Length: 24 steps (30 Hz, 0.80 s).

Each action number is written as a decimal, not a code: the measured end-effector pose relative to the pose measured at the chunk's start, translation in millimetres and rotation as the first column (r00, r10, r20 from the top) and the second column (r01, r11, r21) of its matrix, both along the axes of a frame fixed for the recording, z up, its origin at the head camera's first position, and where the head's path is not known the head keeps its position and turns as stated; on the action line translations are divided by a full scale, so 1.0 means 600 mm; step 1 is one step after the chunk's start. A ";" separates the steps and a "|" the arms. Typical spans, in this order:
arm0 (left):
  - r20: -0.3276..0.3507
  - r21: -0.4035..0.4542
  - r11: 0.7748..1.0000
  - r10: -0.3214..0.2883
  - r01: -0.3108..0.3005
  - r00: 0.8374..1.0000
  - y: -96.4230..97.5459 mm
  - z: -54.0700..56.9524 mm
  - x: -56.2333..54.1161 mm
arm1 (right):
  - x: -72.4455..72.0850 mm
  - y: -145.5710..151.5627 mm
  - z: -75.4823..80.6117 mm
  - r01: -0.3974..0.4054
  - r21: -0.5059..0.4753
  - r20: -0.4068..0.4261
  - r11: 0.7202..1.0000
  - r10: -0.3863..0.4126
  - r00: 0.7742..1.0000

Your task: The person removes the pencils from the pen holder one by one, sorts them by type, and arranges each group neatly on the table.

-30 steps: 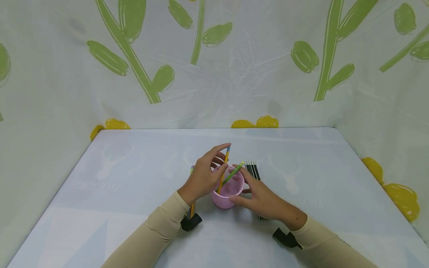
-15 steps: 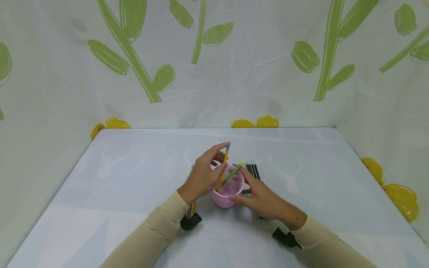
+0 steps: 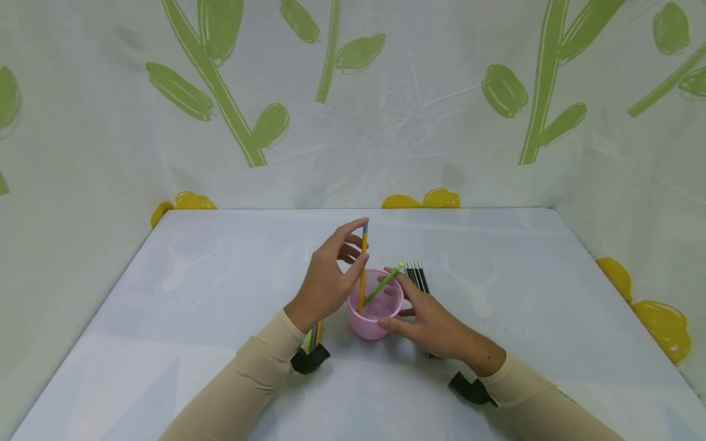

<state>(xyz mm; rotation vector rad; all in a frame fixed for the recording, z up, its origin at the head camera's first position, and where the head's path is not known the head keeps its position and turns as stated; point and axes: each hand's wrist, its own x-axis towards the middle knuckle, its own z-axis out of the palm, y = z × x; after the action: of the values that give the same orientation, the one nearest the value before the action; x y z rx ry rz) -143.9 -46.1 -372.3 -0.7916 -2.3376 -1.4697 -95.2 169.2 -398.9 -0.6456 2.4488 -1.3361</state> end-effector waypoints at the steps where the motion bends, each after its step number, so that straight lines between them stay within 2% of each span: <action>1: -0.010 0.007 1.000 0.006 -0.006 1.000 -0.001 0.003 0.000 | 0.000 0.000 0.000 0.003 0.003 0.001 1.000 -0.003 1.000; 6: -0.057 0.070 0.997 0.039 -0.035 0.998 -0.008 0.016 -0.001 | 0.000 0.000 0.000 0.012 0.010 0.010 1.000 -0.012 1.000; 9: -0.063 0.124 0.991 0.049 -0.041 0.997 -0.014 0.025 0.000 | 0.000 0.002 -0.002 0.007 0.004 0.006 1.000 -0.007 1.000; 17: 0.061 0.259 0.965 0.024 -0.039 0.998 -0.040 0.053 0.006 | 0.000 0.003 -0.004 -0.012 -0.009 -0.020 1.000 0.012 1.000; 24: 0.081 0.305 0.949 0.061 -0.083 0.995 -0.071 0.067 0.004 | -0.001 0.002 -0.003 -0.024 -0.015 -0.032 1.000 0.023 0.999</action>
<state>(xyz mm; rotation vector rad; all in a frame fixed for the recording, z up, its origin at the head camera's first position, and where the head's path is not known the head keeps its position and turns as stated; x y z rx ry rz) -141.4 -88.8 -332.1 -0.5729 -2.0830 -1.7964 -95.5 170.5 -400.7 -0.7022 2.4505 -1.3469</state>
